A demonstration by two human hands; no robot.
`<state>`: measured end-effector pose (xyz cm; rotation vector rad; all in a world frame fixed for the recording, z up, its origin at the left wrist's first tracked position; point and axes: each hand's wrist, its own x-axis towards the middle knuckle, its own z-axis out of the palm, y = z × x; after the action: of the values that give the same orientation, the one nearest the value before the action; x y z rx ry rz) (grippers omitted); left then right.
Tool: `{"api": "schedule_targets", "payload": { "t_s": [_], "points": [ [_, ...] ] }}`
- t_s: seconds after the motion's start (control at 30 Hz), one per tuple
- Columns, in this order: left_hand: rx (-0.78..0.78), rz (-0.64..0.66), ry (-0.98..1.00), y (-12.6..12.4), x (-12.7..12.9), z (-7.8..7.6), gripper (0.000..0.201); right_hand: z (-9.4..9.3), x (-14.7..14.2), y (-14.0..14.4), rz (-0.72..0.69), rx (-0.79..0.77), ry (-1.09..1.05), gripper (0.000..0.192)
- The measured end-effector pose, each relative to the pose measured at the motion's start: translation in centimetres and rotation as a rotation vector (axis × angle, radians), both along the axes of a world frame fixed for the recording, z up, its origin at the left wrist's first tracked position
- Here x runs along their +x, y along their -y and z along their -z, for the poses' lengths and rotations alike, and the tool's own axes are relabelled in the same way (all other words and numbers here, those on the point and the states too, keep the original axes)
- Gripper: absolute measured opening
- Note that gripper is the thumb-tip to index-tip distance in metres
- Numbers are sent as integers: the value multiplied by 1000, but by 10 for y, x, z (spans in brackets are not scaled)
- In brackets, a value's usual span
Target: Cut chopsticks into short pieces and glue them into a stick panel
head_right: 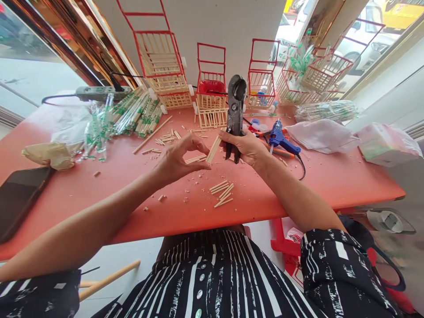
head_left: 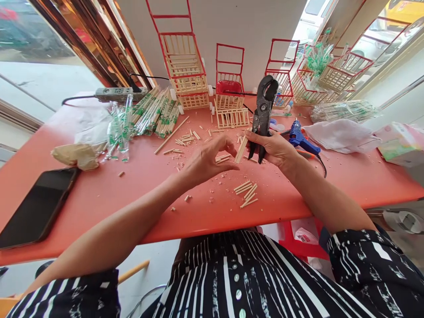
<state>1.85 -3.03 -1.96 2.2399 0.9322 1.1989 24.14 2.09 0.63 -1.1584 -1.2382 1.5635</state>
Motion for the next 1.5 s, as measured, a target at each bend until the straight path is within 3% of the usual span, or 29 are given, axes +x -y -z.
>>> {"api": "schedule_targets", "payload": {
  "t_s": [0.2, 0.3, 0.37, 0.57, 0.7, 0.9, 1.13, 1.3, 1.4, 1.5],
  "points": [
    [111, -56, -54, 5, 5, 4, 29, 3, -3, 2, -7, -7, 11, 47],
    [44, -42, -31, 4, 6, 7, 27, 2, -4, 2, -4, -4, 21, 49],
    [-88, 11, 44, 3, 7, 7, 34, 2, -4, 3, 6, 13, 25, 52],
    [-705, 52, 399, 5, 16, -5, 58, 1, -6, 11, -16, 145, 83, 55],
    [-877, 78, 505, 10, 23, -8, 69, 3, -13, 20, -35, 236, 168, 56],
    [-902, 46, 515, 12, 25, -2, 66, 9, -18, 24, -37, 358, 174, 51],
    [-869, 80, 495, 9, 24, -3, 56, 7, -16, 25, -54, 370, 193, 51],
    [-901, 114, 502, 2, 3, -22, 49, -5, -11, 20, -82, 227, 108, 65],
    [-860, 93, 485, -1, -14, -35, 45, -15, -2, 16, -193, 81, 79, 71],
    [-824, 63, 476, 0, -26, -38, 45, -20, 7, 13, -315, -16, 151, 72]
  ]
}}
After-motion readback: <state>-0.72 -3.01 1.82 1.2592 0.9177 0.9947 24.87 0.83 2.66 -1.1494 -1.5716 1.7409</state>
